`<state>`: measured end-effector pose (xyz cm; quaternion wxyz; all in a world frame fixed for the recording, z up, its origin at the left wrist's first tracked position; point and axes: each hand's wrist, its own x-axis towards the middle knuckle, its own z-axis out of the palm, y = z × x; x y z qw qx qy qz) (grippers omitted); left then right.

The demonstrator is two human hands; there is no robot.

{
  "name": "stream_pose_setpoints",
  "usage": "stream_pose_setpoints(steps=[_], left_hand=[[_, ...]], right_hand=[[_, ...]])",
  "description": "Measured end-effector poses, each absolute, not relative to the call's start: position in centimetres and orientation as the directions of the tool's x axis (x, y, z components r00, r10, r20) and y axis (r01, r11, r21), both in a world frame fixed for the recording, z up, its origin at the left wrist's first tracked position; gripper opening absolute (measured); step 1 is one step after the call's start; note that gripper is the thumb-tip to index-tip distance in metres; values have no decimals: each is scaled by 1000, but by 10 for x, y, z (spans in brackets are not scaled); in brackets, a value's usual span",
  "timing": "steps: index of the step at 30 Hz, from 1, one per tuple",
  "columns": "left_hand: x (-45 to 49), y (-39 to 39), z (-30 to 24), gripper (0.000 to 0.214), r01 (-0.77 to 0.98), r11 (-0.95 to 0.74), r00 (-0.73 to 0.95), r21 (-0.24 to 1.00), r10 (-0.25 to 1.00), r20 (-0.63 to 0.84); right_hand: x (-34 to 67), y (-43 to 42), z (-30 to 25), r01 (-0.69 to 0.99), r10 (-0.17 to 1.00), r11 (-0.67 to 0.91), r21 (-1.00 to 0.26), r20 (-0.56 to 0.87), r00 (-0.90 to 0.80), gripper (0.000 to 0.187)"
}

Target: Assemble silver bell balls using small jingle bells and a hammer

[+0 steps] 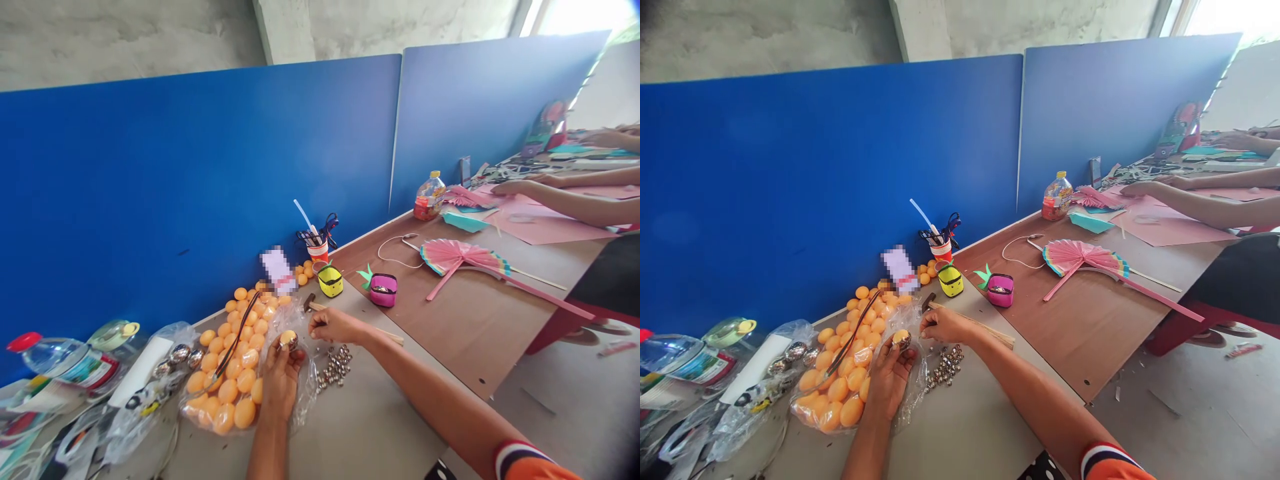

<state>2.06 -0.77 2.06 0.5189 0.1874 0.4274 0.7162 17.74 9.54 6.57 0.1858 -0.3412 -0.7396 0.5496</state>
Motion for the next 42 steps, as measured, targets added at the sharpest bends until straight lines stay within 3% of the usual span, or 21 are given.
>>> stream_pose_setpoints(steps=[3, 7, 10, 12, 15, 18, 20, 23, 27, 42], left_hand=[[19, -7, 20, 42, -582, -99, -399, 807, 899, -178], [18, -8, 19, 41, -579, -83, -405, 811, 893, -197], [19, -8, 19, 43, -578, -78, -405, 812, 892, -203], [19, -8, 20, 42, -578, -86, -407, 811, 892, -196], [20, -8, 21, 41, -592, -93, -402, 800, 895, -194], [21, -8, 21, 41, -611, -96, -397, 786, 896, -199], [21, -8, 20, 39, -611, -99, -389, 785, 901, -190], [20, -8, 20, 38, -601, -101, -379, 793, 909, -171], [20, -9, 20, 42, -604, -97, -369, 791, 914, -170], [22, -8, 21, 43, -514, -53, -363, 856, 918, -161]], right_hand=[[184, 100, 62, 452, 654, 370, -811, -119, -747, 14], [177, 93, 51, 514, 596, 578, -634, -102, -796, 21], [172, 87, 46, 556, 606, 645, -525, -92, -790, 19], [172, 86, 47, 539, 624, 642, -544, -37, -781, 18], [173, 88, 50, 474, 683, 521, -709, 13, -731, 18], [173, 90, 51, 352, 736, 221, -909, -81, -673, 15], [171, 91, 51, 177, 740, 40, -983, -90, -666, 10], [169, 91, 50, -92, 725, -95, -991, -5, -689, 18], [169, 91, 48, -174, 658, -230, -958, -21, -753, 27], [148, 80, 35, -18, 774, -114, -993, -78, -628, 7]])
